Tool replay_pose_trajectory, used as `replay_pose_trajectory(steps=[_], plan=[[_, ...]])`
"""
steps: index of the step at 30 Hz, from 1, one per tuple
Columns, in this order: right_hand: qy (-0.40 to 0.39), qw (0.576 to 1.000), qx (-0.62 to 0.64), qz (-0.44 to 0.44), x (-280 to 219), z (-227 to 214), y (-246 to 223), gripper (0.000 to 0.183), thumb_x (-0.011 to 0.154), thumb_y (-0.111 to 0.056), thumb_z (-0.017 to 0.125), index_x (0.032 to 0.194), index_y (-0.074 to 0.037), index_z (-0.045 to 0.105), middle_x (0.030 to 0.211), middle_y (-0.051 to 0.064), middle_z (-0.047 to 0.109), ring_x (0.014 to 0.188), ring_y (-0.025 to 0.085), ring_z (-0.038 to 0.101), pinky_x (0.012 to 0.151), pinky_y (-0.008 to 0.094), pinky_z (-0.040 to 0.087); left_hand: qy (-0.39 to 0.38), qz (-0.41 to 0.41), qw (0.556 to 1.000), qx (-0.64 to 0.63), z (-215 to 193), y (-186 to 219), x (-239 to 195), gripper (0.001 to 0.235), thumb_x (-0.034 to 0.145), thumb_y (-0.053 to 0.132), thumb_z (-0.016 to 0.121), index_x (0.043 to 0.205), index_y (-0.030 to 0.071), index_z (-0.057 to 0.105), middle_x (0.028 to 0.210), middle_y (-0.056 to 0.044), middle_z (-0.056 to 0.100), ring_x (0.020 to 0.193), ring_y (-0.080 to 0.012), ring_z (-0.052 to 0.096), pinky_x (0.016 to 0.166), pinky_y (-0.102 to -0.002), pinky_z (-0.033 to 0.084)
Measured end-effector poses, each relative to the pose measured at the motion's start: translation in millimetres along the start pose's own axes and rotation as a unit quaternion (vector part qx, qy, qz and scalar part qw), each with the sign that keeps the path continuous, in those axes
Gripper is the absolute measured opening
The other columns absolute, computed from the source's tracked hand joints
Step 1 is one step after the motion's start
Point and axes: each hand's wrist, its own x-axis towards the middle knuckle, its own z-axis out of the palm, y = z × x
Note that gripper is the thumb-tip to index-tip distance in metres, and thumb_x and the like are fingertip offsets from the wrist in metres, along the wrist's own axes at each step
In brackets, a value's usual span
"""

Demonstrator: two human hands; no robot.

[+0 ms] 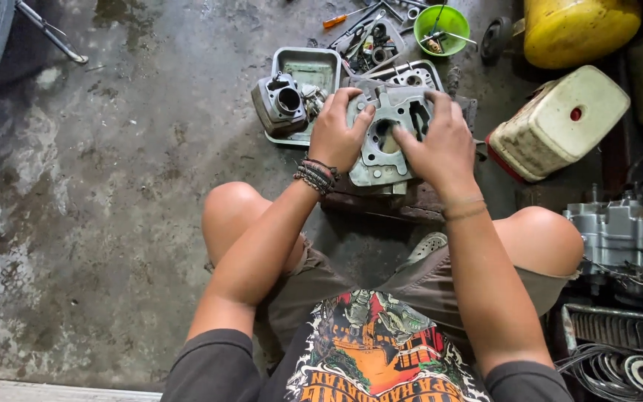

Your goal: The person sits on the floor and cleans a metallic engine cylinder head using a small brush and a cloth. They scrub the internal surfaces and wipe the exterior, then place the part into a metal tray.

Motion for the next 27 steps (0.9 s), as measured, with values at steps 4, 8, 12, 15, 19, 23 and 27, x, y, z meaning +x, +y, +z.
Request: replay_pose_trajectory(steps=[4,8,12,15,19,23,27], plan=[[0.010,0.998,-0.063,-0.001,12,7,2,0.071,0.085,-0.048,0.082,0.138,-0.013,0.050,0.116,0.019,0.059,0.109,0.048,0.064,0.088,0.060,0.052,0.005,0.013,1.000,0.004,3,-3,-2,0.043,0.099,0.048,0.054,0.126,0.014,0.055,0.115,-0.017,0.062,0.117,-0.0430,0.063,0.102,-0.056,0.050],[0.068,0.993,-0.078,-0.056,2,-1,7,0.063,0.083,-0.046,0.085,0.125,-0.007,0.058,0.120,0.019,0.056,0.115,0.045,0.056,0.088,0.059,0.049,0.018,0.027,0.999,-0.006,1,1,3,0.044,0.099,0.047,0.053,0.126,0.012,0.056,0.117,-0.019,0.062,0.117,-0.0434,0.062,0.104,-0.056,0.048],[0.089,0.982,-0.096,-0.134,-15,-1,22,0.026,0.086,-0.029,0.084,0.091,-0.011,0.066,0.128,0.015,0.058,0.123,0.039,0.053,0.089,0.053,0.047,0.019,0.032,0.999,0.000,5,-7,5,0.044,0.098,0.048,0.056,0.125,0.013,0.057,0.114,-0.017,0.064,0.116,-0.0428,0.064,0.103,-0.055,0.049],[0.081,0.986,-0.026,-0.140,-20,-1,33,0.022,0.084,-0.024,0.084,0.084,-0.012,0.066,0.124,0.012,0.062,0.119,0.038,0.056,0.091,0.053,0.047,0.022,0.037,0.999,0.006,7,-12,3,0.045,0.097,0.048,0.057,0.125,0.013,0.056,0.114,-0.018,0.063,0.117,-0.0443,0.063,0.103,-0.055,0.049],[0.113,0.982,0.034,-0.146,-15,-15,36,0.018,0.090,-0.017,0.082,0.087,-0.012,0.065,0.119,0.013,0.066,0.114,0.037,0.059,0.094,0.050,0.046,0.022,0.034,0.999,0.003,7,-14,5,0.043,0.097,0.048,0.056,0.123,0.014,0.057,0.113,-0.017,0.063,0.115,-0.0430,0.064,0.102,-0.055,0.049],[0.124,0.980,0.068,-0.137,-4,-8,23,0.022,0.090,-0.021,0.081,0.082,-0.009,0.065,0.121,0.015,0.066,0.113,0.039,0.059,0.096,0.050,0.045,0.029,0.036,0.999,0.014,10,-16,4,0.045,0.096,0.052,0.057,0.123,0.017,0.056,0.115,-0.018,0.063,0.118,-0.0438,0.061,0.104,-0.054,0.048],[0.048,0.996,-0.022,-0.079,8,13,22,0.027,0.081,-0.027,0.085,0.085,-0.010,0.064,0.134,0.016,0.053,0.122,0.045,0.053,0.093,0.058,0.048,0.046,0.099,0.990,0.088,12,-10,3,0.045,0.101,0.045,0.050,0.129,0.011,0.057,0.125,-0.020,0.060,0.129,-0.0414,0.055,0.111,-0.053,0.041]])
